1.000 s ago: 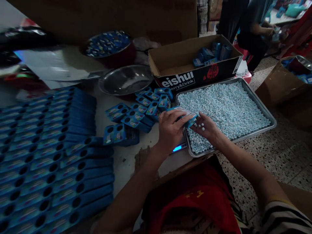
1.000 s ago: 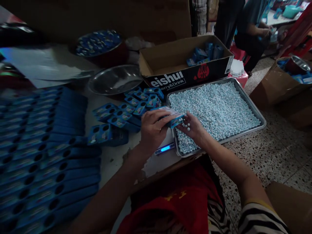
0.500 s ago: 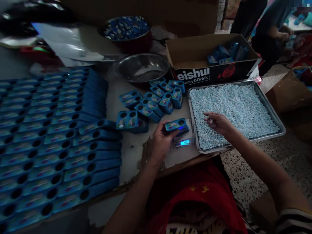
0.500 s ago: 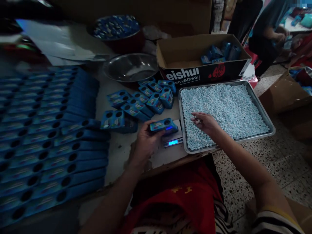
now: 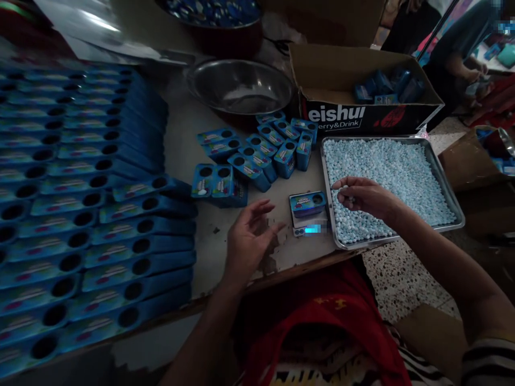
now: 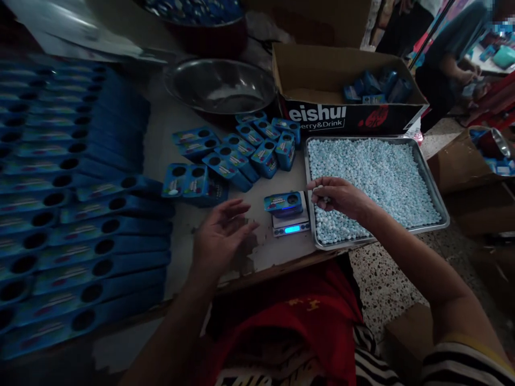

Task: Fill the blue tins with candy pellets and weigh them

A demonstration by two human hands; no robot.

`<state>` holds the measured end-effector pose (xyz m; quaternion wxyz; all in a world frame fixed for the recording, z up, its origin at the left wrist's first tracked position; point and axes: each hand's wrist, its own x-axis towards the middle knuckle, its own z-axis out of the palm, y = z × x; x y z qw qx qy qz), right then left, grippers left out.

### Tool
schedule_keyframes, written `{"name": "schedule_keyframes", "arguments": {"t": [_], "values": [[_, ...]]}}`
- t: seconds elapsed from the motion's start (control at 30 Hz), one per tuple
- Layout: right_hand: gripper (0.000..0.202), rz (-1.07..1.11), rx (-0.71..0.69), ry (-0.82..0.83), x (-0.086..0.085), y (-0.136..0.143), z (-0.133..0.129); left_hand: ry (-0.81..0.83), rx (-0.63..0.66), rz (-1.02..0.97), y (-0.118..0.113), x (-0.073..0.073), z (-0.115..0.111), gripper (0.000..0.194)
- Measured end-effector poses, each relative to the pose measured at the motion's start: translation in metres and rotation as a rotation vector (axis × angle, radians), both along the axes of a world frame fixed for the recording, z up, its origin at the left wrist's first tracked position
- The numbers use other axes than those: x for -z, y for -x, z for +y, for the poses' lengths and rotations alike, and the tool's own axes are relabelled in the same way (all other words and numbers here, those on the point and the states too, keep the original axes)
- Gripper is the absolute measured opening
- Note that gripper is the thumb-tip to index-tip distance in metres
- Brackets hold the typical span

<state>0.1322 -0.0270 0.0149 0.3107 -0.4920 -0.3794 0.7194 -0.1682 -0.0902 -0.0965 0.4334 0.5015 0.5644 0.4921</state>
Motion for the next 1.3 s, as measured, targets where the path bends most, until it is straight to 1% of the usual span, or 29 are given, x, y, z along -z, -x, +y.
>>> {"name": "schedule_keyframes", "arguments": {"t": [0.1, 0.2, 0.27, 0.43, 0.57, 0.67, 0.8, 0.87, 0.97, 1.07, 1.17, 1.23, 1.3], "values": [[0.007, -0.047, -0.046, -0.019, -0.006, 0.005, 0.0, 0.047, -0.093, -0.003, 0.021, -0.001, -0.012, 0.061], [0.009, -0.087, -0.052, -0.031, -0.012, 0.011, 0.001, -0.001, -0.157, 0.039, 0.032, -0.004, -0.022, 0.056], [0.011, -0.102, -0.064, -0.041, -0.02, 0.017, 0.001, -0.037, -0.157, 0.059, 0.034, -0.005, -0.027, 0.056], [0.014, -0.133, -0.071, -0.09, -0.037, 0.029, 0.0, -0.048, -0.111, 0.071, 0.03, -0.005, -0.032, 0.051], [0.011, -0.2, -0.091, -0.154, -0.038, 0.033, 0.001, -0.072, -0.088, 0.073, 0.031, -0.004, -0.033, 0.048], [0.017, -0.281, -0.108, -0.235, -0.038, 0.036, 0.002, -0.061, -0.09, 0.054, 0.034, -0.002, -0.034, 0.049], [0.026, -0.373, -0.161, -0.305, -0.042, 0.043, 0.002, -0.038, -0.098, 0.007, 0.037, -0.001, -0.033, 0.046], [0.028, -0.386, -0.181, -0.321, -0.043, 0.045, 0.003, -0.024, -0.103, 0.007, 0.036, -0.002, -0.031, 0.047], [0.024, -0.384, -0.176, -0.332, -0.043, 0.045, 0.003, -0.013, -0.096, 0.023, 0.032, -0.004, -0.028, 0.049], [0.018, -0.39, -0.178, -0.334, -0.042, 0.044, 0.004, -0.033, -0.065, 0.031, 0.028, -0.004, -0.026, 0.048], [0.019, -0.414, -0.203, -0.351, -0.043, 0.045, 0.004, -0.066, -0.03, 0.035, 0.022, -0.004, -0.022, 0.045], [0.023, -0.415, -0.219, -0.386, -0.044, 0.046, 0.004, -0.129, -0.031, 0.09, 0.015, -0.009, -0.017, 0.043], [0.028, -0.417, -0.214, -0.424, -0.045, 0.042, 0.005, -0.263, -0.006, 0.242, 0.0, -0.02, -0.008, 0.048]]}}
